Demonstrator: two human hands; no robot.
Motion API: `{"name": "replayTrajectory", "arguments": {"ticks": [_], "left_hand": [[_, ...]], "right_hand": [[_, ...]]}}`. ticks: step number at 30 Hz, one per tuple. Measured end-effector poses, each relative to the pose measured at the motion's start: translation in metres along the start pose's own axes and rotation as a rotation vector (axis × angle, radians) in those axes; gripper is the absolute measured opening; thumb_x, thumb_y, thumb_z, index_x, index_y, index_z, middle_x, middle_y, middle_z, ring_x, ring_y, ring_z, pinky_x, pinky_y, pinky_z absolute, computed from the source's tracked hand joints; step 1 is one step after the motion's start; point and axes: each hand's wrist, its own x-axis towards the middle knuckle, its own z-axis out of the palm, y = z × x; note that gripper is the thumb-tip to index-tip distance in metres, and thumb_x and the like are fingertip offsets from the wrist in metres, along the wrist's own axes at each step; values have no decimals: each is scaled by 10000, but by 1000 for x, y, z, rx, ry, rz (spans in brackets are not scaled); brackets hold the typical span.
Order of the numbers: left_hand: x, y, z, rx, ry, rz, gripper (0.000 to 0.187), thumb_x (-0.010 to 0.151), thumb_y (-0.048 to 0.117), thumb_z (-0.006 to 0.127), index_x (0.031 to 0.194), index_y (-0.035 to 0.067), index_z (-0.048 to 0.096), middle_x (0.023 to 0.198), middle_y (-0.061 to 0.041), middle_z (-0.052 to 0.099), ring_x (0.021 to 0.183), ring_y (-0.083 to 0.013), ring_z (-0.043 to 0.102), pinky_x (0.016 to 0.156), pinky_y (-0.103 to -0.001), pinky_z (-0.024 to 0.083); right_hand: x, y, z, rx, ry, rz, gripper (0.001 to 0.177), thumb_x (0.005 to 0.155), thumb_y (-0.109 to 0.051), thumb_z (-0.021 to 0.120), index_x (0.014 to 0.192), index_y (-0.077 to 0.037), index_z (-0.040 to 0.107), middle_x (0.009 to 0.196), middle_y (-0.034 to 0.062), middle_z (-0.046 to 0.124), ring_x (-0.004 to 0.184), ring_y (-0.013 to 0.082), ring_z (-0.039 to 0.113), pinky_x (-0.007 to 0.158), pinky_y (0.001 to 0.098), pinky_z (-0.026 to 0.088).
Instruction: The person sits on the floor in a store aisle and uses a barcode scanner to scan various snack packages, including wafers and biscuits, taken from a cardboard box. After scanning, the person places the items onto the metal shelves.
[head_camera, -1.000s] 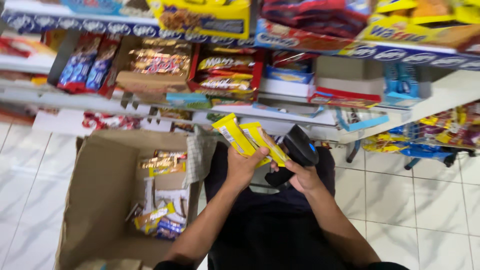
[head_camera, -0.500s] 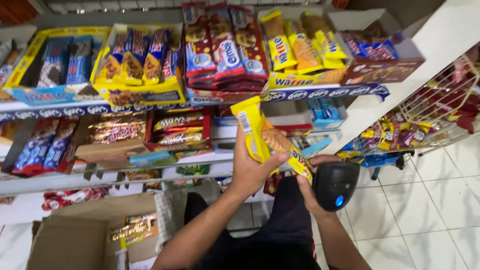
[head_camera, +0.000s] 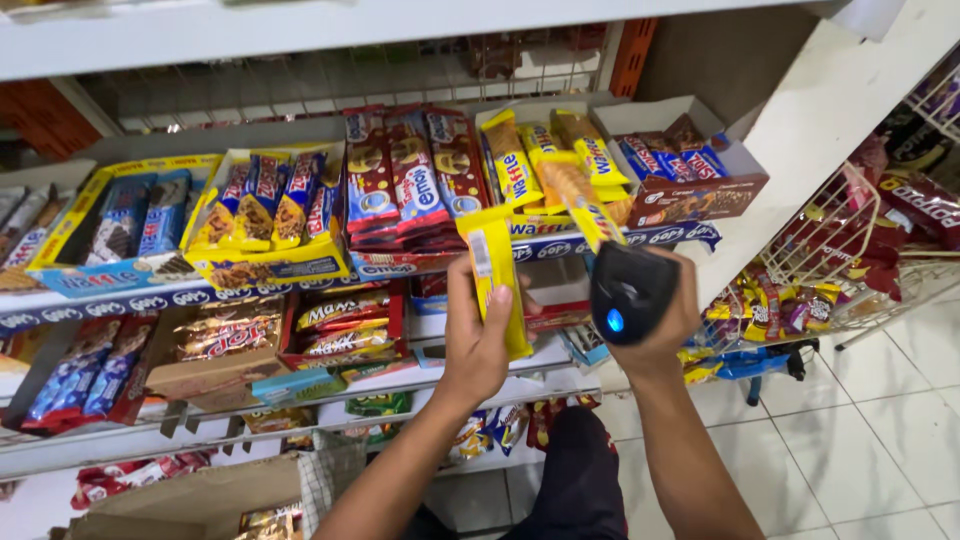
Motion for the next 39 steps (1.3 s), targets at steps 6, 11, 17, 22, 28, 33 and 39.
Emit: {"name": "replayTrajectory", "arguments": {"ticks": [6,11,17,22,28,33,39], "left_hand": [[2,21,-3,449,-1,263,268,1017,157,664,1237,18,598,992,-68,717,875,-150,676,801,-299,557],[10,46,1,583,-10,477,273,915,54,744,1176,26,671,1097,-102,718,992,-207,703,880,-326,560],[15,60,8,635,-55,611,366,819,5,827,1154,72,694,1164,-112,664,1094,-261,692,948,-363,578],[33,63,16,758,-161,668,479,757,-136,715,1184,81,708,1182,-110,642,1161,-309,668,1001,-395,581],[66,62,30,1140,-138,821,345,806,-1,720,1114,154,710,1164,-10,679,1102,-251,643,914,-416,493],[77,63,30,1248,-119,803,360,795,-3,698,1119,155,714,1152,18,693,1032,-183,656,896,-410,424],[62,67,21,1183,-72,818,356,804,54,787,1138,152,709,1133,13,674,1001,-189,657,885,-398,424]], "right_hand": [[30,-2,32,-3,18,-17,445,791,-45,860,1163,17,623,1076,185,609,961,358,679,856,404,551],[40,2,46,-79,-20,47,475,772,-72,863,1155,18,597,1035,187,605,951,401,644,824,435,535],[42,4,36,-79,-112,154,401,775,-47,855,1114,-16,643,987,135,680,922,338,680,828,415,543],[27,14,26,449,-71,605,239,921,-48,802,1141,-12,715,1062,48,748,942,127,705,867,285,565],[12,26,24,577,-16,647,248,918,-21,775,1137,-27,659,1046,18,690,962,106,658,892,265,543],[10,25,19,624,-80,629,201,945,-19,744,1128,-29,662,1047,24,687,961,106,657,878,269,546],[8,22,19,663,-102,598,253,928,-18,734,1163,-26,640,1056,33,687,961,115,663,876,282,564]]}}
